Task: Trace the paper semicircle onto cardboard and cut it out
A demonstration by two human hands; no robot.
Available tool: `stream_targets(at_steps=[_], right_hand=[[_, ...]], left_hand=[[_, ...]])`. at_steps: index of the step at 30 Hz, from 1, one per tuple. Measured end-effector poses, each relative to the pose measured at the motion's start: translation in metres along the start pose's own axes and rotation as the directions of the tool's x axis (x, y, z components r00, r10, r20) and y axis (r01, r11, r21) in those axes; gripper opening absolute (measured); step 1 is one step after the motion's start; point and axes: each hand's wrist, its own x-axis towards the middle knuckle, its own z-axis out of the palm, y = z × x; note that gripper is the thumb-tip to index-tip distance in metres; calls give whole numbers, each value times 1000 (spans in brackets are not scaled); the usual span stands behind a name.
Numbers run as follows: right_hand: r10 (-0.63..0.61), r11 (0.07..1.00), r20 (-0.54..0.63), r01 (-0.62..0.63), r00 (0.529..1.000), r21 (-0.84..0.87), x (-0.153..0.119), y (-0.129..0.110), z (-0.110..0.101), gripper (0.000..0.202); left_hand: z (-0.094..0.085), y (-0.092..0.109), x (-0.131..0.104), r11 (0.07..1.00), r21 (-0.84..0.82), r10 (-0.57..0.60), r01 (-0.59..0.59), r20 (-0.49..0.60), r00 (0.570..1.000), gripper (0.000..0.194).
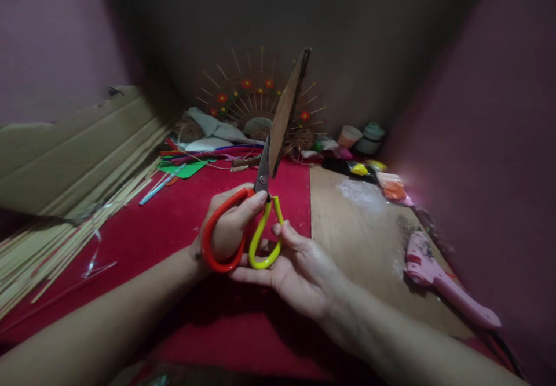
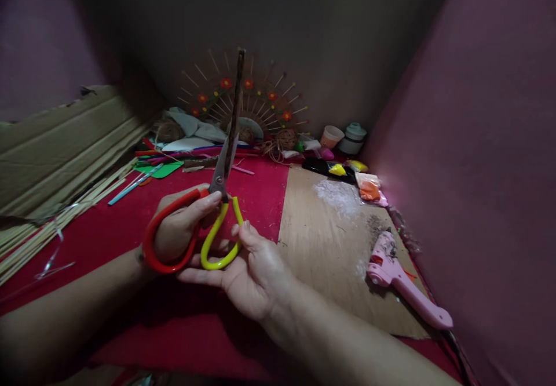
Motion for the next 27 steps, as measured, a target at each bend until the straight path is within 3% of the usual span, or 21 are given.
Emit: stream_targets(at_steps=[8,14,19,22,25,27], right_hand=[[-19,991,2,19,1000,129,3,-4,-5,48],[-50,986,-22,53,999,159,2,-5,-3,52],[-150,976,-19,151,989,154,0,-13,-5,51],[-148,988,133,141,980,60,-1,-22,-13,42],[-95,990,354,127,930,-69,1,-32,-23,28],[16,982,475,76,880,-174,5,-38,-28,41]], left_hand=[[0,-4,2,1000,-24,-12,13,72,997,34],[4,-14,7,995,-62,76,-75,7,997,31],[3,-12,9,989,-48,140,-142,-56,989,31],[-3,-8,7,984,-38,172,-172,3,985,30],[-6,-3,4,991,-83,112,-109,29,993,34],[-5,-2,2,989,-127,85,-77,59,995,33]])
